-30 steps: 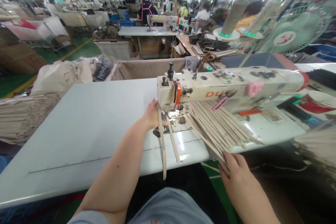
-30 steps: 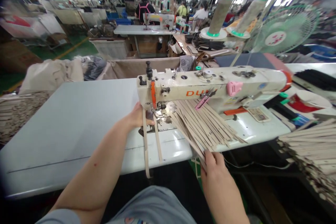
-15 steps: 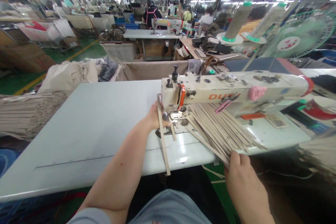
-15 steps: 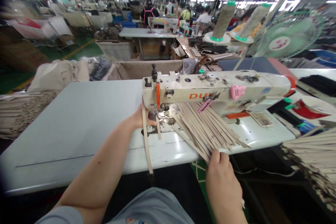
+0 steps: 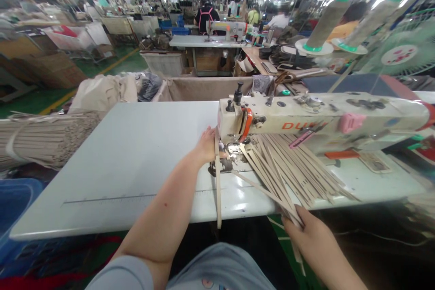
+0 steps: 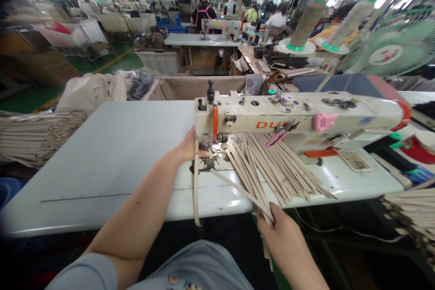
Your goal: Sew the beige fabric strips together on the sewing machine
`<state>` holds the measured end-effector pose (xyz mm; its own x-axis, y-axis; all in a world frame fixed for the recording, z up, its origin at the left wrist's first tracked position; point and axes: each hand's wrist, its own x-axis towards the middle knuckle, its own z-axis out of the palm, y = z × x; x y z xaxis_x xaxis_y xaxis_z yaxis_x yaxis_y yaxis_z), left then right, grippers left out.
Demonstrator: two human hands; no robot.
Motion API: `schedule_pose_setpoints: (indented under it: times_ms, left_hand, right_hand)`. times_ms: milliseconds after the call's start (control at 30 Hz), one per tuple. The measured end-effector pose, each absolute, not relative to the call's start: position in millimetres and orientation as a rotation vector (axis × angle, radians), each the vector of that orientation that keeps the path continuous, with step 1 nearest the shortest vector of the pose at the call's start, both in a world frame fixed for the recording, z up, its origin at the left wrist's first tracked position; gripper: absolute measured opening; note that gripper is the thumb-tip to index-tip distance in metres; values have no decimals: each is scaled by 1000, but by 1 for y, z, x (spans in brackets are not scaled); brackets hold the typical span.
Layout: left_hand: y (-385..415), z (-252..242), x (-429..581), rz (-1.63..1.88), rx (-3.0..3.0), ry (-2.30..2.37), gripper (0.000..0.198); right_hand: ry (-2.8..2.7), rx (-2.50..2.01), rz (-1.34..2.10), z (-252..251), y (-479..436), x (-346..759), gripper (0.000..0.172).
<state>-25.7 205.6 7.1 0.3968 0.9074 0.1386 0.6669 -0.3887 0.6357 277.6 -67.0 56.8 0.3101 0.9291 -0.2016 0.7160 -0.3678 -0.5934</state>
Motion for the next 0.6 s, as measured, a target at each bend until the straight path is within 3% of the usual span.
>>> schedule_pose_setpoints:
  times_ms: [233, 600]
  left_hand:
    - [206, 12, -24, 638, 2191, 1389, 99]
    - [210, 4, -23, 653, 2172, 1416, 88]
  right_hand:
    - [-514, -1586, 1447, 56, -79, 243, 36]
    - [-189, -1349, 1562, 53, -87, 208, 46]
